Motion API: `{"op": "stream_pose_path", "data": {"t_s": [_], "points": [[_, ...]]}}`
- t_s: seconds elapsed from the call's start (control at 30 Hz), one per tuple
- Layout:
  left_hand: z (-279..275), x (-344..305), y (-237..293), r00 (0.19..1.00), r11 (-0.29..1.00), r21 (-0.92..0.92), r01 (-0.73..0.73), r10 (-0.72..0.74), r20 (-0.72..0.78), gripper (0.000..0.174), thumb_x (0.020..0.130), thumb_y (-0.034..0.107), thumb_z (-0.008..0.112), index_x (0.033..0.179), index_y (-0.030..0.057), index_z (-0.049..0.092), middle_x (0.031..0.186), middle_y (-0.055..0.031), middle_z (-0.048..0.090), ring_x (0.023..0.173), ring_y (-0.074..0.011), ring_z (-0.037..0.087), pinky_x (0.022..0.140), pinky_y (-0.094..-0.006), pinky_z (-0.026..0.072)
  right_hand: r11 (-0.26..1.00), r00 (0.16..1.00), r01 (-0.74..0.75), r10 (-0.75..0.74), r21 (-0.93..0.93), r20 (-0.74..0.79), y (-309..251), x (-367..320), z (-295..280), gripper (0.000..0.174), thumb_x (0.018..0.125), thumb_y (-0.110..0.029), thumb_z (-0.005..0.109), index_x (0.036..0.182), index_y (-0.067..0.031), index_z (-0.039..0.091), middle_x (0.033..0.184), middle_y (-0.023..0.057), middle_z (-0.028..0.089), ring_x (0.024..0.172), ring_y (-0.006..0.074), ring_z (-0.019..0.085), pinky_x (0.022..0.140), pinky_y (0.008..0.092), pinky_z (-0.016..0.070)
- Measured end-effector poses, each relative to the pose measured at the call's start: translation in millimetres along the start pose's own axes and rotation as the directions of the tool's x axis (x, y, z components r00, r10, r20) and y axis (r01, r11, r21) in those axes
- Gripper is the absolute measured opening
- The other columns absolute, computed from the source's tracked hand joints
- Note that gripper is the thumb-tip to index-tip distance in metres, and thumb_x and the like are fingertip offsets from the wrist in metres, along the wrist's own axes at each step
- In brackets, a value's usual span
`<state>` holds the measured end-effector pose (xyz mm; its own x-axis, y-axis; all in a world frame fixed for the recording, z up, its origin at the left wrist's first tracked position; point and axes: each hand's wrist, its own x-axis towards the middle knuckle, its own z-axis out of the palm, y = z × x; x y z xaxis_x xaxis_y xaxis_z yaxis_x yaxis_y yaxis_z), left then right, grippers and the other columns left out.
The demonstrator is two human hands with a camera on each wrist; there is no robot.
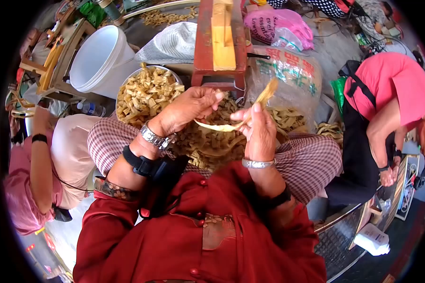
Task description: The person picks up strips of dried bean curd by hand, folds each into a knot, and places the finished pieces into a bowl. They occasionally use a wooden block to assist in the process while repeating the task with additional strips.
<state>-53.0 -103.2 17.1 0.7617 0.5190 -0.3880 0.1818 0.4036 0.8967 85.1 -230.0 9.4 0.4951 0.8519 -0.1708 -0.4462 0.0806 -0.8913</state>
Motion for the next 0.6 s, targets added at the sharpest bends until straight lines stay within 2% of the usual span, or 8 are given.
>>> {"op": "stream_pose_path", "data": {"t_s": [0.07,0.1,0.37,0.43,0.47,0.53,0.57,0.6], "points": [[1,2,-4,0.992,0.999,-0.04,-0.032,0.037,0.124,0.027,0.092,0.031,0.057,0.077,0.0091,0.054,0.058,0.0102,0.037,0.047,-0.0013,0.027,0.044,-0.0185,0.0228,0.996,0.992,0.053,-0.061,-0.076,-0.11,-10,5,4,0.023,0.096,-0.025,0.046,0.098,-0.0037,0.055,0.09,0.0108,0.064,0.075,0.0149,0.062,0.058,0.0253,0.0515],[-1,3,-5,0.975,0.999,-0.039,-0.015,0.023,0.219,0.023,0.092,0.028,0.056,0.083,0.007,0.057,0.063,0.0097,0.044,0.051,-0.0011,0.035,0.047,-0.0181,0.0295,0.993,0.992,0.084,-0.091,-0.082,-0.091,-11,10,2,0.023,0.096,-0.023,0.045,0.104,-0.0038,0.053,0.095,0.0119,0.064,0.077,0.0154,0.062,0.055,0.0252,0.0521],[7,-11,25,0.896,0.891,0.351,-0.289,0.123,0.426,0.016,0.093,0.017,0.054,0.097,0.0024,0.06,0.082,0.0056,0.058,0.074,-0.0022,0.05,0.063,-0.0212,0.0434,0.984,0.948,-0.167,0.179,-0.069,0.263,-35,31,10,0.037,0.095,-0.03,0.042,0.119,-0.0019,0.043,0.104,0.0163,0.059,0.086,0.0222,0.063,0.049,0.0274,0.0551],[12,-19,39,0.881,0.734,0.493,-0.466,0.335,0.334,0.014,0.089,0.013,0.056,0.095,0.0005,0.059,0.079,-0.0034,0.061,0.07,-0.0131,0.057,0.064,-0.0271,0.0454,0.967,0.907,-0.235,0.256,-0.103,0.333,-38,36,19,0.04,0.093,-0.031,0.044,0.121,-0.0024,0.041,0.1,0.0151,0.058,0.088,0.0232,0.063,0.05,0.0287,0.056],[13,-25,48,0.855,0.619,0.595,-0.512,0.435,0.283,0.013,0.088,0.011,0.057,0.094,0.0002,0.059,0.078,-0.0066,0.061,0.069,-0.0176,0.058,0.064,-0.0288,0.0457,0.965,0.932,-0.241,0.259,-0.1,0.255,-41,34,26,0.033,0.092,-0.03,0.045,0.111,-0.0035,0.048,0.08,0.0083,0.056,0.068,0.0179,0.062,0.042,0.0243,0.0491],[12,-35,64,0.743,0.265,0.847,-0.462,0.637,0.206,0.009,0.083,0.007,0.06,0.089,-0.0002,0.058,0.077,-0.0161,0.058,0.073,-0.0327,0.059,0.063,-0.0348,0.0464,0.936,0.867,-0.256,0.333,-0.241,0.371,-49,42,22,0.027,0.093,-0.03,0.044,0.101,-0.0049,0.049,0.067,0.0041,0.051,0.053,0.0136,0.052,0.038,0.023,0.0398],[10,-38,71,0.696,0.19,0.88,-0.436,0.69,0.196,0.008,0.082,0.006,0.06,0.087,-0.0001,0.057,0.079,-0.0153,0.057,0.073,-0.0336,0.058,0.062,-0.0375,0.0462,0.915,0.827,-0.255,0.374,-0.312,0.421,-51,45,20,0.026,0.093,-0.03,0.043,0.096,-0.0056,0.049,0.061,0.002,0.048,0.046,0.0115,0.047,0.036,0.0223,0.0351],[11,-43,78,0.699,0.156,0.897,-0.414,0.685,0.204,0.009,0.081,0.006,0.06,0.087,-0.0002,0.057,0.085,-0.0148,0.058,0.076,-0.0334,0.059,0.064,-0.0375,0.0472,0.916,0.828,-0.299,0.388,-0.266,0.404,-58,41,29,0.024,0.092,-0.029,0.042,0.085,-0.0063,0.049,0.053,-0.0045,0.035,0.04,0.0055,0.029,0.037,0.02,0.0245]]}}
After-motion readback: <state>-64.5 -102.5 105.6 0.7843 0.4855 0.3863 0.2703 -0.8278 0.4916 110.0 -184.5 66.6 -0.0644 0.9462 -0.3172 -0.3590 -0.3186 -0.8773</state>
